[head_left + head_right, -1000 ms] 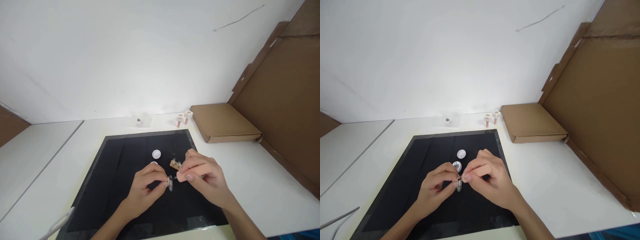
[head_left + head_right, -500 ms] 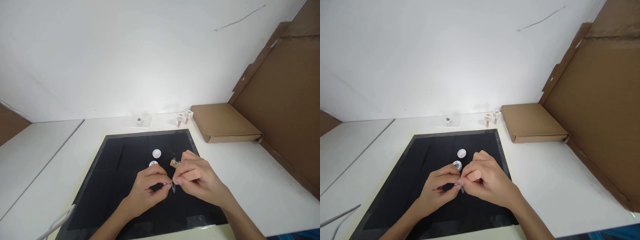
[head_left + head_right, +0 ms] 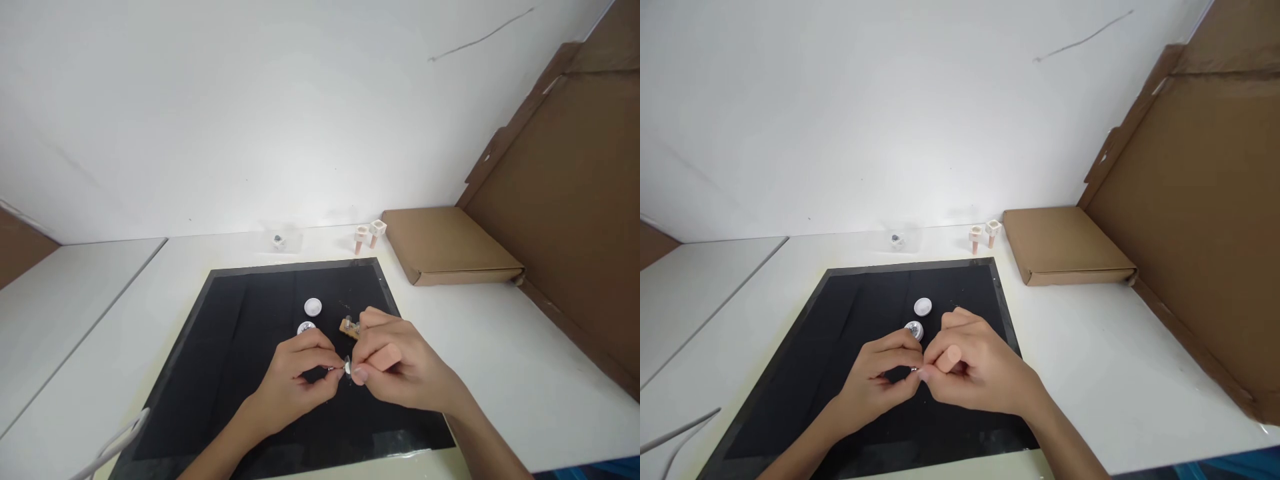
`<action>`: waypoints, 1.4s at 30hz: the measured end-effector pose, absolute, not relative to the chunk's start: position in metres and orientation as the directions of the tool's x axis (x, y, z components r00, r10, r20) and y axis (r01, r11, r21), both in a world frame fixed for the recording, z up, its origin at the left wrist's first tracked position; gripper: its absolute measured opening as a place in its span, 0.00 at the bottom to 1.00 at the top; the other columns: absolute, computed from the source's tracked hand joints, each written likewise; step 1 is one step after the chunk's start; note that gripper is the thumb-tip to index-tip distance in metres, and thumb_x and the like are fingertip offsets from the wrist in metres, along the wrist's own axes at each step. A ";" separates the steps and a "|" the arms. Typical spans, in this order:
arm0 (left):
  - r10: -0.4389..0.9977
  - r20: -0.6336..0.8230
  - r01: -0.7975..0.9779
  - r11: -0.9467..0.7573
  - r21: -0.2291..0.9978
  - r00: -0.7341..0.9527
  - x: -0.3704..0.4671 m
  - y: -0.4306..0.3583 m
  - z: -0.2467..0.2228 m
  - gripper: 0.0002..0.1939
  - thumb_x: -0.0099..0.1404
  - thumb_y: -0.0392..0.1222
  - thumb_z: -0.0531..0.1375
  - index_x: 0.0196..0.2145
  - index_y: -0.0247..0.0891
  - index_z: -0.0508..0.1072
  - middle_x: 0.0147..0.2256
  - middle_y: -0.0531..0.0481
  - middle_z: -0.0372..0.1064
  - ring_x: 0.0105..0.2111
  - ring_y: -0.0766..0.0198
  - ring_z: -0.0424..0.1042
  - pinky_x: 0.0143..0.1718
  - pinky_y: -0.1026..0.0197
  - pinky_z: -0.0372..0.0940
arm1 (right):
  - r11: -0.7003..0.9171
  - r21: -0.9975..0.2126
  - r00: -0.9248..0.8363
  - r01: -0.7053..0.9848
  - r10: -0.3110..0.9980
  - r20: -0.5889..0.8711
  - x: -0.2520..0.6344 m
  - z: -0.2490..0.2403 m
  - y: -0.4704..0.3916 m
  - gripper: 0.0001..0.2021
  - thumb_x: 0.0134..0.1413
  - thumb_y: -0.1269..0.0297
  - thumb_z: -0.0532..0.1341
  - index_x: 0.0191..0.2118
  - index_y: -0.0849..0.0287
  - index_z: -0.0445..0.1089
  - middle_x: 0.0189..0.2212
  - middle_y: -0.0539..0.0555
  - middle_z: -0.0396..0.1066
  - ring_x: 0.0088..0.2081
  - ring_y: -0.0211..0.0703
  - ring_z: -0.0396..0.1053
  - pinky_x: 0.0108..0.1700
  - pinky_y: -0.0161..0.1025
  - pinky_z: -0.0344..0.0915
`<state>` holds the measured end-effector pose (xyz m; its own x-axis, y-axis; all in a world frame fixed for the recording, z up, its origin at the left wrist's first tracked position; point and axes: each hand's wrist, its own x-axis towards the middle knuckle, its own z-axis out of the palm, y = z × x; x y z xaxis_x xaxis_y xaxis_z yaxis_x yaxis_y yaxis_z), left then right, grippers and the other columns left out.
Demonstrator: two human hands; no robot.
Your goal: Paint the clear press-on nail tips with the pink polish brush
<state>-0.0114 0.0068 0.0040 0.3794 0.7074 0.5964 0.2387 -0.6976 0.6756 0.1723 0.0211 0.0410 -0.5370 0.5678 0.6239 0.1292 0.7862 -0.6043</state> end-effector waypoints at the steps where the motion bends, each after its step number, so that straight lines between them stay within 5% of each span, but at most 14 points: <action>1: 0.709 0.590 0.237 -0.695 0.679 0.386 -0.011 0.007 0.004 0.07 0.56 0.27 0.60 0.27 0.35 0.75 0.24 0.49 0.69 0.23 0.68 0.67 0.25 0.67 0.64 | 0.782 -0.604 -0.540 0.153 0.578 0.612 0.172 0.040 0.021 0.16 0.53 0.76 0.59 0.18 0.57 0.58 0.19 0.45 0.71 0.21 0.35 0.54 0.28 0.38 0.56; 9: 0.724 0.593 0.201 -0.678 0.707 0.352 -0.012 0.006 0.002 0.08 0.56 0.27 0.59 0.28 0.36 0.76 0.24 0.49 0.70 0.23 0.69 0.68 0.24 0.67 0.65 | 0.751 -0.602 -0.436 0.271 0.653 0.619 0.172 0.036 0.022 0.14 0.57 0.75 0.57 0.21 0.56 0.61 0.23 0.47 0.72 0.24 0.38 0.58 0.30 0.39 0.58; 13: 0.759 0.574 0.192 -0.640 0.744 0.307 -0.014 0.008 0.000 0.07 0.56 0.27 0.60 0.26 0.35 0.76 0.23 0.49 0.70 0.23 0.68 0.68 0.25 0.67 0.65 | 0.739 -0.648 -0.332 0.183 0.667 0.667 0.173 0.037 0.021 0.15 0.58 0.74 0.56 0.21 0.56 0.65 0.24 0.49 0.74 0.23 0.37 0.59 0.27 0.38 0.58; 17: 0.799 0.530 0.160 -0.584 0.796 0.283 -0.015 0.010 0.001 0.07 0.56 0.26 0.60 0.25 0.35 0.75 0.23 0.49 0.70 0.24 0.68 0.69 0.25 0.67 0.64 | 0.748 -0.662 -0.424 0.057 0.618 0.662 0.171 0.040 0.020 0.17 0.59 0.72 0.57 0.19 0.57 0.66 0.20 0.50 0.74 0.22 0.37 0.59 0.27 0.38 0.59; 27: 0.793 0.535 0.081 -0.578 0.812 0.292 -0.014 0.008 -0.001 0.06 0.58 0.30 0.61 0.26 0.36 0.76 0.24 0.48 0.71 0.25 0.67 0.69 0.28 0.65 0.66 | 0.711 -0.685 -0.331 0.157 0.691 0.642 0.170 0.029 0.023 0.13 0.59 0.73 0.57 0.24 0.56 0.66 0.26 0.49 0.75 0.26 0.38 0.63 0.27 0.37 0.61; 32: 0.886 0.390 -0.046 -0.392 0.919 0.251 -0.014 0.008 -0.004 0.06 0.60 0.37 0.62 0.27 0.35 0.77 0.24 0.48 0.69 0.25 0.67 0.68 0.27 0.65 0.64 | 0.676 -0.729 -0.137 0.107 0.736 0.663 0.170 0.025 0.021 0.12 0.61 0.71 0.57 0.26 0.56 0.69 0.26 0.50 0.74 0.26 0.38 0.65 0.27 0.39 0.62; 37: 0.958 0.177 -0.115 -0.154 0.981 0.226 -0.011 0.009 -0.003 0.10 0.59 0.42 0.64 0.24 0.34 0.76 0.24 0.50 0.68 0.26 0.68 0.65 0.28 0.65 0.62 | 0.755 -0.655 -0.208 0.027 0.645 0.735 0.164 0.026 0.019 0.10 0.59 0.72 0.58 0.28 0.55 0.71 0.27 0.50 0.76 0.24 0.37 0.62 0.27 0.39 0.61; 42: 0.959 0.149 -0.162 -0.111 0.981 0.242 -0.009 0.008 -0.002 0.08 0.58 0.40 0.65 0.24 0.35 0.77 0.24 0.51 0.68 0.26 0.68 0.65 0.30 0.64 0.62 | 0.752 -0.653 -0.256 0.091 0.651 0.715 0.161 0.029 0.018 0.10 0.57 0.73 0.59 0.26 0.56 0.70 0.28 0.50 0.76 0.25 0.37 0.62 0.26 0.37 0.62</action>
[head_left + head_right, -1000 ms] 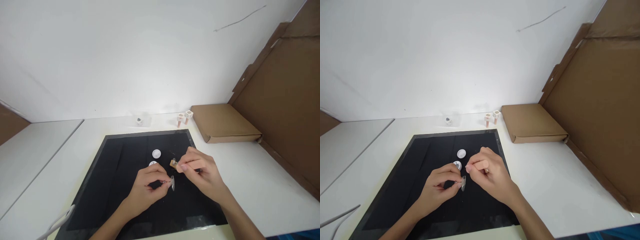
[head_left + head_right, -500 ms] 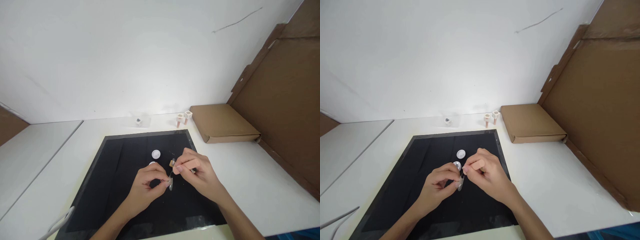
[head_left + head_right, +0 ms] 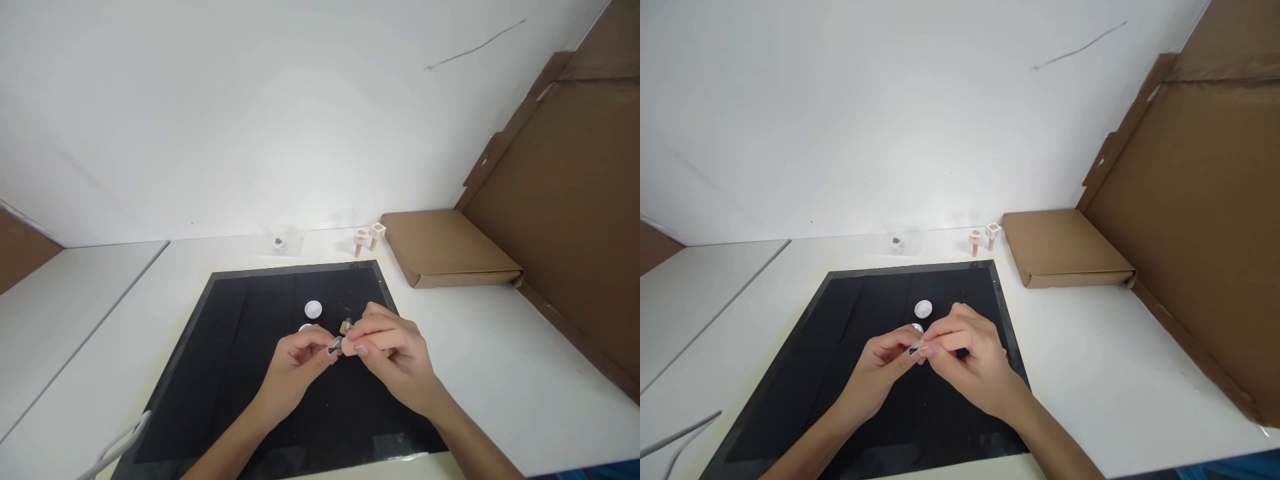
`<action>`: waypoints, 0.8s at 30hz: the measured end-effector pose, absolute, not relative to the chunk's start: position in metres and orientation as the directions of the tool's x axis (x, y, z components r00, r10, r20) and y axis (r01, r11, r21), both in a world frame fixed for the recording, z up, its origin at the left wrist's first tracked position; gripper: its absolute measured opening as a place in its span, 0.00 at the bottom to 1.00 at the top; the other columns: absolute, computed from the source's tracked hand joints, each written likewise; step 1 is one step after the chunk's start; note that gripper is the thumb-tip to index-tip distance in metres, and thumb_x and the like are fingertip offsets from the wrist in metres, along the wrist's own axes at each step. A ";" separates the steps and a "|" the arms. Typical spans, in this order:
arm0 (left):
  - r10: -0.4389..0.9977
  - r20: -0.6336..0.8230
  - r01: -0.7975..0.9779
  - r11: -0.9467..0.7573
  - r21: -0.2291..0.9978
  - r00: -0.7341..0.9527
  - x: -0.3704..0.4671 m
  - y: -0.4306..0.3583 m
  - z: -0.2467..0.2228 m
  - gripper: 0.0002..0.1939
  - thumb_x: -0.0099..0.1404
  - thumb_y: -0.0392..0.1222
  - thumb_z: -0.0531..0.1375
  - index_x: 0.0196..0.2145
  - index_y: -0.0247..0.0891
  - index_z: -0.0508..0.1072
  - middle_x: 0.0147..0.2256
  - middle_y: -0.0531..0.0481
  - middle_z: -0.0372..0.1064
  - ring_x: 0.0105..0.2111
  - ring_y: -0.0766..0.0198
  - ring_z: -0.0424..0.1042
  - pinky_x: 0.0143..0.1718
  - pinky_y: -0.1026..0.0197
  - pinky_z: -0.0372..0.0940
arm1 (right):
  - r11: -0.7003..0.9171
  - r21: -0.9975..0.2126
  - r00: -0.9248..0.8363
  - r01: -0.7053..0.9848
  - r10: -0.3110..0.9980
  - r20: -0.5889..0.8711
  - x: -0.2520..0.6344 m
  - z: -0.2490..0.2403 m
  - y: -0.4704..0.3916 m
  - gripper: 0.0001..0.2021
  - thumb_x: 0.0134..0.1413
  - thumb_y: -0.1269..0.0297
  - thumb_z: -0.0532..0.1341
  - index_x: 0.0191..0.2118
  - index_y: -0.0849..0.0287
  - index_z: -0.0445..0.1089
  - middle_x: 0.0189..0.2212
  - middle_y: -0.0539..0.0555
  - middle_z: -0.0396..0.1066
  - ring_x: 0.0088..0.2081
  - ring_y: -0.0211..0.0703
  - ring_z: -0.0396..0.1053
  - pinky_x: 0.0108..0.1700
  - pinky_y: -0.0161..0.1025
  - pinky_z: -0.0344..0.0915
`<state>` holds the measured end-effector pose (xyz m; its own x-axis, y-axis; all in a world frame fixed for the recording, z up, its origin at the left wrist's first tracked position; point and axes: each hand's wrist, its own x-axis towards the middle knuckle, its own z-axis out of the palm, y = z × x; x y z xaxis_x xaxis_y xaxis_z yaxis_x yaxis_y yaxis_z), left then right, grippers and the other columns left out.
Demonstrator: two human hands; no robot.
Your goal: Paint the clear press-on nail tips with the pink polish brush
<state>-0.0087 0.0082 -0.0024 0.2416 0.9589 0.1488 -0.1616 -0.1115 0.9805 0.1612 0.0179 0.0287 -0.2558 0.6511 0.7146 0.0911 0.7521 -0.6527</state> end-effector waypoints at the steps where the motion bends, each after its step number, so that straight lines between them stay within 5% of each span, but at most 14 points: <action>1: 0.959 0.148 -0.167 -0.110 0.980 0.240 -0.009 0.008 -0.003 0.07 0.58 0.40 0.65 0.24 0.35 0.77 0.24 0.51 0.68 0.26 0.68 0.65 0.30 0.64 0.62 | 0.751 -0.651 -0.267 0.106 0.652 0.709 0.161 0.029 0.018 0.11 0.57 0.73 0.59 0.26 0.56 0.70 0.27 0.51 0.76 0.25 0.37 0.62 0.26 0.37 0.63; 24: 0.969 0.069 -0.235 -0.012 0.972 0.236 -0.011 0.009 -0.006 0.10 0.58 0.42 0.65 0.22 0.35 0.76 0.24 0.51 0.68 0.27 0.68 0.64 0.31 0.66 0.60 | 0.813 -0.525 -0.236 0.253 0.578 0.781 0.163 0.035 0.019 0.11 0.55 0.77 0.58 0.25 0.57 0.68 0.24 0.50 0.75 0.22 0.37 0.60 0.25 0.37 0.60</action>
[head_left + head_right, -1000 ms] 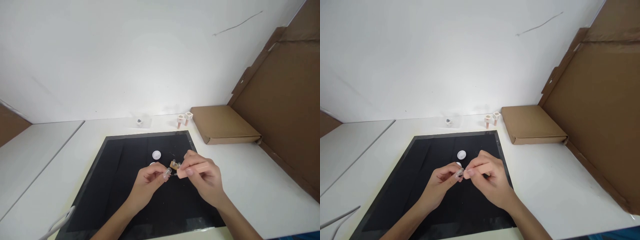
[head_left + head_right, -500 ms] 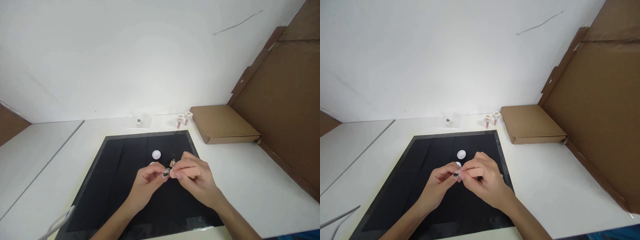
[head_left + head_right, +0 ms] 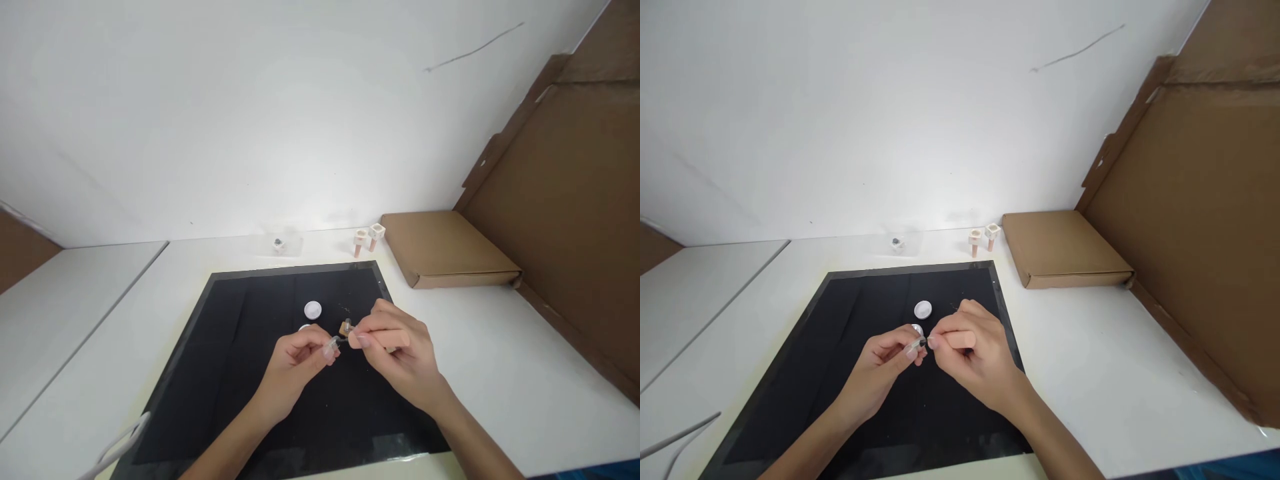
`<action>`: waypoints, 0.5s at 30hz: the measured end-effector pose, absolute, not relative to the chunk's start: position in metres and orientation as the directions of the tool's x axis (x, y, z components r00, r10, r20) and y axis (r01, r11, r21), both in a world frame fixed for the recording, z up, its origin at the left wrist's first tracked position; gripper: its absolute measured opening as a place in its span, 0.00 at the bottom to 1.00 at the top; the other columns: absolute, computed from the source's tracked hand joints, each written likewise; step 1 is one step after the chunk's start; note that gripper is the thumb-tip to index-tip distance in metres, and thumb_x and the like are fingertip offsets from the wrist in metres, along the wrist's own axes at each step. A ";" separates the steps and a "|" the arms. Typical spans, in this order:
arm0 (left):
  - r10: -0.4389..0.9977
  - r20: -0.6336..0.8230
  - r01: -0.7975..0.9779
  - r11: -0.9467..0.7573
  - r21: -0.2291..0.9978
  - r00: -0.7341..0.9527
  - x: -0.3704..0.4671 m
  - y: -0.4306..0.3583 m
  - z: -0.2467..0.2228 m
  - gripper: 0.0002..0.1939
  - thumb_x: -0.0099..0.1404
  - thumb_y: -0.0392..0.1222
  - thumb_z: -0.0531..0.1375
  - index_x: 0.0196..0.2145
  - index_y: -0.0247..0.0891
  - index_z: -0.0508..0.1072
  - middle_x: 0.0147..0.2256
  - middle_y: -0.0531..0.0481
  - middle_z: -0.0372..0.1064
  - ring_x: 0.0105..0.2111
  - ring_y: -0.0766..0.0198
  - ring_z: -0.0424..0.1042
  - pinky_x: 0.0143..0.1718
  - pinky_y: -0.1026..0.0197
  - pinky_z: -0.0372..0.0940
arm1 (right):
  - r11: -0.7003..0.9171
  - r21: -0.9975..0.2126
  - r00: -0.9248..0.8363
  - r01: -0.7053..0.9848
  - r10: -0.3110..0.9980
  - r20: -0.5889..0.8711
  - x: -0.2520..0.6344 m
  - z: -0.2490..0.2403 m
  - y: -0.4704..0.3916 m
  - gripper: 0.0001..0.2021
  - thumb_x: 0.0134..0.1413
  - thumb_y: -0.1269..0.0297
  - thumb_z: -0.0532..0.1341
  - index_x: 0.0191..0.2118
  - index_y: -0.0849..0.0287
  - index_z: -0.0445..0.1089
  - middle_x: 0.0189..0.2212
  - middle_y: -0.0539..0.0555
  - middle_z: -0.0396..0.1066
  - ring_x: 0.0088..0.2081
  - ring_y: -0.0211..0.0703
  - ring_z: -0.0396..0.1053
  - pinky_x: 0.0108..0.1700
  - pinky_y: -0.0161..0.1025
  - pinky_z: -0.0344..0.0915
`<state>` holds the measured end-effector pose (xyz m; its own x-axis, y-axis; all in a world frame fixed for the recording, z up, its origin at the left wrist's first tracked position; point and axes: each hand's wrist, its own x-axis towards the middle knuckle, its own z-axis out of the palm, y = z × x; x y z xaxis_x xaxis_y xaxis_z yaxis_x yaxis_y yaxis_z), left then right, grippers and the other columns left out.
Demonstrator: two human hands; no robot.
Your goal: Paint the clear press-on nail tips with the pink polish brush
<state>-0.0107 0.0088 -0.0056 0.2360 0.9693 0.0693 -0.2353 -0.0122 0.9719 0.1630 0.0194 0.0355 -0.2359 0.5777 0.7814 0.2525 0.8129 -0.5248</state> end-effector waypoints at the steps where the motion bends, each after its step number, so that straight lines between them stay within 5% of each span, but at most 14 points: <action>1: 0.970 0.062 -0.234 -0.006 0.972 0.233 -0.011 0.009 -0.006 0.11 0.58 0.42 0.65 0.22 0.35 0.76 0.24 0.51 0.67 0.27 0.68 0.64 0.31 0.66 0.59 | 0.819 -0.534 -0.219 0.211 0.572 0.791 0.163 0.035 0.019 0.11 0.56 0.77 0.58 0.25 0.57 0.68 0.25 0.50 0.76 0.22 0.36 0.61 0.25 0.37 0.60; 4: 0.969 0.042 -0.240 0.019 0.971 0.244 -0.011 0.009 -0.006 0.10 0.58 0.42 0.65 0.23 0.35 0.76 0.24 0.52 0.66 0.27 0.69 0.64 0.31 0.66 0.59 | 0.802 -0.583 -0.248 0.133 0.596 0.763 0.161 0.034 0.018 0.10 0.57 0.74 0.59 0.27 0.56 0.70 0.27 0.50 0.77 0.24 0.37 0.62 0.25 0.36 0.62; 15: 0.969 0.025 -0.257 0.040 0.966 0.245 -0.009 0.009 -0.002 0.09 0.58 0.42 0.65 0.23 0.35 0.76 0.24 0.53 0.66 0.27 0.69 0.63 0.30 0.66 0.58 | 0.763 -0.584 -0.323 0.277 0.646 0.691 0.161 0.039 0.014 0.04 0.56 0.72 0.59 0.33 0.58 0.71 0.21 0.50 0.73 0.23 0.38 0.60 0.25 0.37 0.61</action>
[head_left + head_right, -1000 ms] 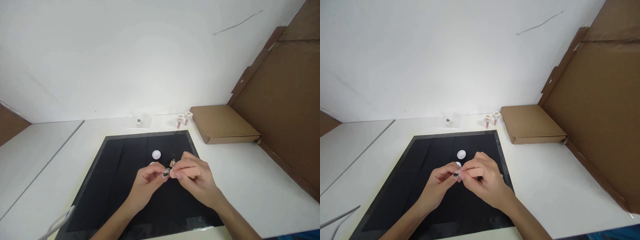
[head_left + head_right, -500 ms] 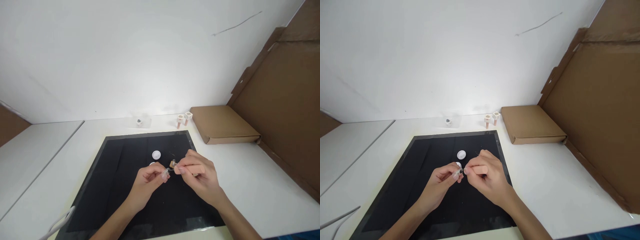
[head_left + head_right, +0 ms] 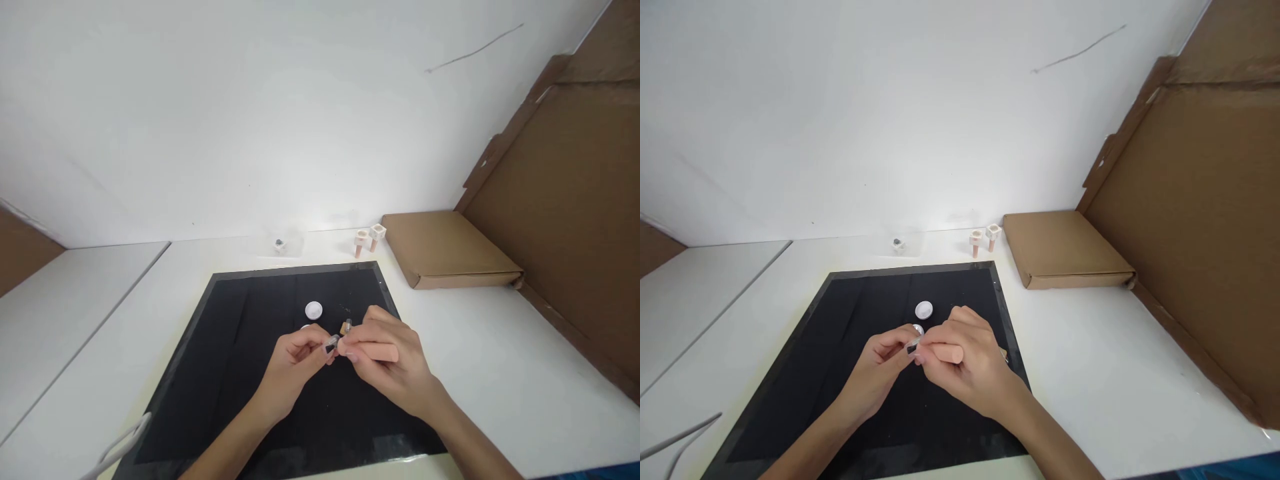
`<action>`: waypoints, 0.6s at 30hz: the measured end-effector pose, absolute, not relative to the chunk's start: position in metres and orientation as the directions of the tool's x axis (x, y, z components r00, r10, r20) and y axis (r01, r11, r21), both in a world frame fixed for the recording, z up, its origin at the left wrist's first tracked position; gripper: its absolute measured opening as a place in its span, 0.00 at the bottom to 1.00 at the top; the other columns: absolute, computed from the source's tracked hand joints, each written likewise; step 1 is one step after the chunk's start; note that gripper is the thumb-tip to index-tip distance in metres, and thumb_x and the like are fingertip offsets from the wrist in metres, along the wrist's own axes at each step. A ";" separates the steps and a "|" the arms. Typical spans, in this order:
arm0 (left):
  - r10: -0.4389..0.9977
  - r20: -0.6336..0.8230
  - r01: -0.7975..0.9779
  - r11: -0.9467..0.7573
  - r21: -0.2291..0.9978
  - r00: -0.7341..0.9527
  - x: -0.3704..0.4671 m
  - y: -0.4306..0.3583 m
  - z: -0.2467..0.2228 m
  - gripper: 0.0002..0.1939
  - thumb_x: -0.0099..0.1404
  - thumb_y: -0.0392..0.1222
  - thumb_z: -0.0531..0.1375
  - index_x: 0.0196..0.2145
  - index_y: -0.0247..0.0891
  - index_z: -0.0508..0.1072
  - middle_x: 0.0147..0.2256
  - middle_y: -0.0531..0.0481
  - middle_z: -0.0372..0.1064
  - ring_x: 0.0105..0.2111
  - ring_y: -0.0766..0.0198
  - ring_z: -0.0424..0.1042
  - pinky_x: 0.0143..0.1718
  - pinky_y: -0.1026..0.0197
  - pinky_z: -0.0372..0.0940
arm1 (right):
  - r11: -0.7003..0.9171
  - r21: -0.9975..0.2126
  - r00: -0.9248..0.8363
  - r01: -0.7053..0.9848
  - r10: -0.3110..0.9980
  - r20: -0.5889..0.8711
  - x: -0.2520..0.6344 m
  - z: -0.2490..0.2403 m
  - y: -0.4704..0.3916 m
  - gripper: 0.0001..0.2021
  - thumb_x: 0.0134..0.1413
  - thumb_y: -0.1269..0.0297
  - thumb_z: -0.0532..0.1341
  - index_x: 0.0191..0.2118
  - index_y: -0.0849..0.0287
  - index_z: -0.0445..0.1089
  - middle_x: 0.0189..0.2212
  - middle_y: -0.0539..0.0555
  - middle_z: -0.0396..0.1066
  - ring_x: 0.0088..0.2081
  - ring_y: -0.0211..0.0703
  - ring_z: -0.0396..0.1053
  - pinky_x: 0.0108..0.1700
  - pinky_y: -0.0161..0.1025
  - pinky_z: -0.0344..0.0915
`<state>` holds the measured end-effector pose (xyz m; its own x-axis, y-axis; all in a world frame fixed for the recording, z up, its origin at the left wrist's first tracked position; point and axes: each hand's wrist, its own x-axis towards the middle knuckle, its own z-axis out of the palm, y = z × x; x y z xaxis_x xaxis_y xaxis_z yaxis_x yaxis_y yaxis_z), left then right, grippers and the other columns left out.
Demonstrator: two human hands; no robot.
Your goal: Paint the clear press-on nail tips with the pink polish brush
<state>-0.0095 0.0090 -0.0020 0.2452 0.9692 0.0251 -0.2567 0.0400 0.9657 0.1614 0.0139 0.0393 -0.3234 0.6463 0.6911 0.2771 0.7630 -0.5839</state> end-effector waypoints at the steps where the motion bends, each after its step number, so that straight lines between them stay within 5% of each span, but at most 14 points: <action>1: 0.970 0.023 -0.260 0.042 0.965 0.243 -0.010 0.009 -0.002 0.09 0.58 0.42 0.65 0.23 0.36 0.76 0.24 0.53 0.66 0.27 0.69 0.63 0.30 0.66 0.58 | 0.770 -0.568 -0.326 0.290 0.638 0.698 0.162 0.039 0.014 0.04 0.57 0.72 0.59 0.33 0.57 0.70 0.21 0.50 0.73 0.23 0.38 0.60 0.25 0.37 0.61; 18: 0.973 0.009 -0.274 0.056 0.960 0.230 -0.012 0.008 0.000 0.14 0.55 0.48 0.66 0.21 0.35 0.76 0.23 0.50 0.67 0.26 0.67 0.64 0.30 0.65 0.60 | 0.785 -0.505 -0.267 0.359 0.605 0.750 0.162 0.037 0.019 0.08 0.53 0.76 0.58 0.28 0.57 0.70 0.19 0.49 0.72 0.21 0.38 0.59 0.25 0.37 0.60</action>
